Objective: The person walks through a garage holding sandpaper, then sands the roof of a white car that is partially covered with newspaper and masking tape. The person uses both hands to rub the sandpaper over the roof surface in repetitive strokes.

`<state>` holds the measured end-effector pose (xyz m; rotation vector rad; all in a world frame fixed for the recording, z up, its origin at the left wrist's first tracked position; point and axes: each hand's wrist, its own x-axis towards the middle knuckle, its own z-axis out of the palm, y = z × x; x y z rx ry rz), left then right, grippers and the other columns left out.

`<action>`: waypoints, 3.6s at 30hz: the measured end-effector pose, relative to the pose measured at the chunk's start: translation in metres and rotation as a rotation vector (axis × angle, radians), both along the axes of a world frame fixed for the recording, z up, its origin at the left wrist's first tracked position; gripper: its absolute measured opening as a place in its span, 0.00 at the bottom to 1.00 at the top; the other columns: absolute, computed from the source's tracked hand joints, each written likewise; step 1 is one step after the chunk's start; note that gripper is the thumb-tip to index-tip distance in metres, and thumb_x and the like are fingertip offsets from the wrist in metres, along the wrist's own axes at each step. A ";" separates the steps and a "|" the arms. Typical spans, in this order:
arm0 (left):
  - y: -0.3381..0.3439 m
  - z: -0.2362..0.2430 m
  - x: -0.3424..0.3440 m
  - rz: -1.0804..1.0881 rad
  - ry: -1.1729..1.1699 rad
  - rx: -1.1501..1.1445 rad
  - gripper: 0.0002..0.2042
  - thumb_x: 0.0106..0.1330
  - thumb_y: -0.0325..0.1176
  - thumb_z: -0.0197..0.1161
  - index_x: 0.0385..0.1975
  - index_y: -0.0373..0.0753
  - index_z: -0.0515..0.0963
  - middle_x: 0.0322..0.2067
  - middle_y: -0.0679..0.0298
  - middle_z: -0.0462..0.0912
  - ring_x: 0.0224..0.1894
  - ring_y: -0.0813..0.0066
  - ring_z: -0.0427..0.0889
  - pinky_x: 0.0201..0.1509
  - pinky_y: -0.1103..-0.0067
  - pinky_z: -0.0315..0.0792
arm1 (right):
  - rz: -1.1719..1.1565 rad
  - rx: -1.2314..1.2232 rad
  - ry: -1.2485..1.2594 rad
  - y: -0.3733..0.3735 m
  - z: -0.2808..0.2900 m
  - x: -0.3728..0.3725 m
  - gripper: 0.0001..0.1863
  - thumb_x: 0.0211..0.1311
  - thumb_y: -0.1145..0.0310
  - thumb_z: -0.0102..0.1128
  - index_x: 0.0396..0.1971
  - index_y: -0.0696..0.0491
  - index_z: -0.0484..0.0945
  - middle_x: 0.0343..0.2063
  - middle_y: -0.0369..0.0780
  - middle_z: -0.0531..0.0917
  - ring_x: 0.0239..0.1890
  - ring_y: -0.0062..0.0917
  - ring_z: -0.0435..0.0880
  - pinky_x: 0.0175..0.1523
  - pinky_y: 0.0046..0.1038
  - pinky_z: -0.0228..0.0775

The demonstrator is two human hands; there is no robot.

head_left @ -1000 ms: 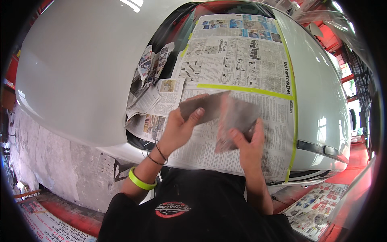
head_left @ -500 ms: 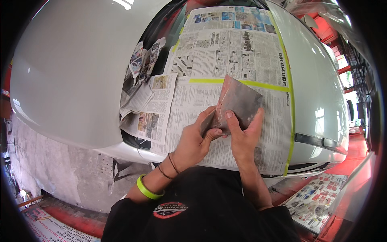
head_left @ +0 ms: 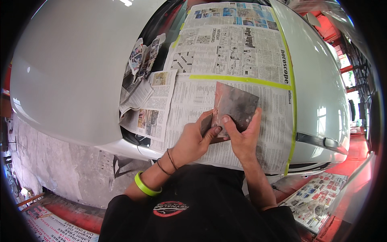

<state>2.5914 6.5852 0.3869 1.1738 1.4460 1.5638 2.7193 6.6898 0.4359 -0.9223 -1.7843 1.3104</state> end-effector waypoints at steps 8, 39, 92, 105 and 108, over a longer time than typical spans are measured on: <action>-0.003 -0.014 -0.015 -0.192 0.018 -0.105 0.22 0.77 0.35 0.61 0.64 0.31 0.69 0.44 0.45 0.86 0.49 0.52 0.87 0.53 0.66 0.77 | 0.126 0.140 -0.187 0.009 -0.010 0.010 0.25 0.63 0.70 0.74 0.50 0.59 0.66 0.39 0.41 0.85 0.38 0.22 0.84 0.41 0.28 0.79; 0.039 0.048 -0.036 -0.019 -0.831 0.289 0.26 0.77 0.36 0.60 0.71 0.38 0.64 0.63 0.57 0.75 0.63 0.61 0.77 0.68 0.62 0.72 | -0.004 -0.145 0.343 0.007 -0.021 0.019 0.22 0.74 0.72 0.59 0.63 0.56 0.66 0.51 0.42 0.81 0.50 0.26 0.84 0.53 0.28 0.78; 0.017 0.055 -0.005 -0.142 0.191 0.177 0.23 0.70 0.19 0.62 0.65 0.32 0.74 0.61 0.50 0.81 0.58 0.64 0.84 0.60 0.74 0.77 | 0.035 0.001 0.102 0.018 0.052 0.026 0.08 0.66 0.72 0.72 0.37 0.61 0.87 0.28 0.34 0.88 0.32 0.10 0.80 0.36 0.17 0.73; 0.051 0.076 -0.011 -0.064 0.524 0.282 0.22 0.71 0.23 0.61 0.64 0.34 0.75 0.63 0.44 0.78 0.66 0.44 0.77 0.68 0.66 0.72 | 0.009 -0.399 0.403 0.040 0.012 0.015 0.11 0.70 0.70 0.68 0.48 0.59 0.87 0.41 0.33 0.89 0.44 0.13 0.83 0.50 0.18 0.75; 0.065 0.085 0.004 -0.011 0.494 0.300 0.22 0.71 0.24 0.61 0.65 0.37 0.75 0.62 0.45 0.79 0.63 0.45 0.79 0.65 0.66 0.74 | -0.131 -0.558 0.472 0.047 0.017 0.026 0.16 0.70 0.64 0.69 0.48 0.60 0.86 0.42 0.35 0.88 0.45 0.17 0.84 0.50 0.23 0.77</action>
